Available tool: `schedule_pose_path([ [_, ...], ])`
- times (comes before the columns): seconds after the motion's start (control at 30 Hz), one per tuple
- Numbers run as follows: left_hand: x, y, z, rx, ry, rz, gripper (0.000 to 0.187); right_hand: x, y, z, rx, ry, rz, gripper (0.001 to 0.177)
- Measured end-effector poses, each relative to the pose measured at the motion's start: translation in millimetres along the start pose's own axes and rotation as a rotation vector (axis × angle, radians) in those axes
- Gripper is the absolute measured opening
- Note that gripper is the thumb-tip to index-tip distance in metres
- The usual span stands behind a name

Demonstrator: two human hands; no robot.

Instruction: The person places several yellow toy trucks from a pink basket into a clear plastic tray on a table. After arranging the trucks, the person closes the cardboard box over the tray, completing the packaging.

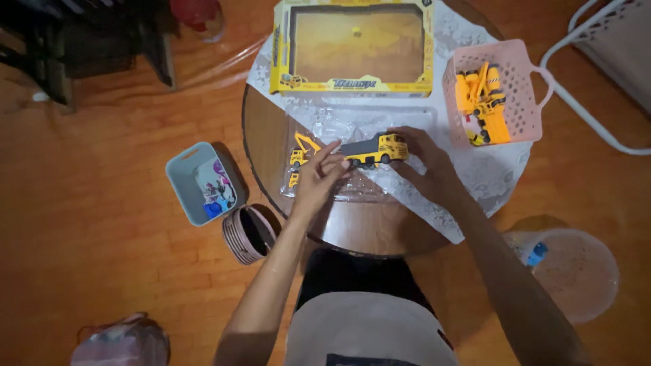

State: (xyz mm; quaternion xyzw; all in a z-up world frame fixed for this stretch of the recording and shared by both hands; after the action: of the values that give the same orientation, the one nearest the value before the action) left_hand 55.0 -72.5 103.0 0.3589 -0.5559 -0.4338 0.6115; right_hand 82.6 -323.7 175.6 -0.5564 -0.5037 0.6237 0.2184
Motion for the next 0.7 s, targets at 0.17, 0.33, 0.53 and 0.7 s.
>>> schedule_pose_path([
  [0.17,45.8,23.8,5.2,-0.145,-0.194,0.523,0.067,7.7,-41.4,-6.9,-0.238,0.082,0.203,0.070],
  [0.33,51.4,12.9,3.6,-0.312,-0.320,0.897,0.074,26.7,-40.5,-12.5,0.011,0.062,0.300,0.062],
  [0.53,9.1,9.8,-10.6,-0.356,-0.073,0.481,0.064,37.5,-13.2,-26.4,0.023,-0.075,0.558,0.055],
  [0.7,-40.0,-43.5,-27.2,-0.253,0.048,-0.097,0.046,70.0,20.9,-23.5,-0.356,-0.066,0.497,0.056],
])
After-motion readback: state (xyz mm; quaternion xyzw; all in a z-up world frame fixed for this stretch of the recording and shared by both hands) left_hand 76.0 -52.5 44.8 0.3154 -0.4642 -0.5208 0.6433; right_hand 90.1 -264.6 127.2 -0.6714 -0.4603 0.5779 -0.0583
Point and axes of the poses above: each hand's wrist, its own z-axis away from the middle knuckle, its own x-axis out of the palm, y = z × x, the point moved 1 cm from there along -z, towards the middle knuckle, and after that the axes turned 9 degrees about z, right-handed, at the moved point
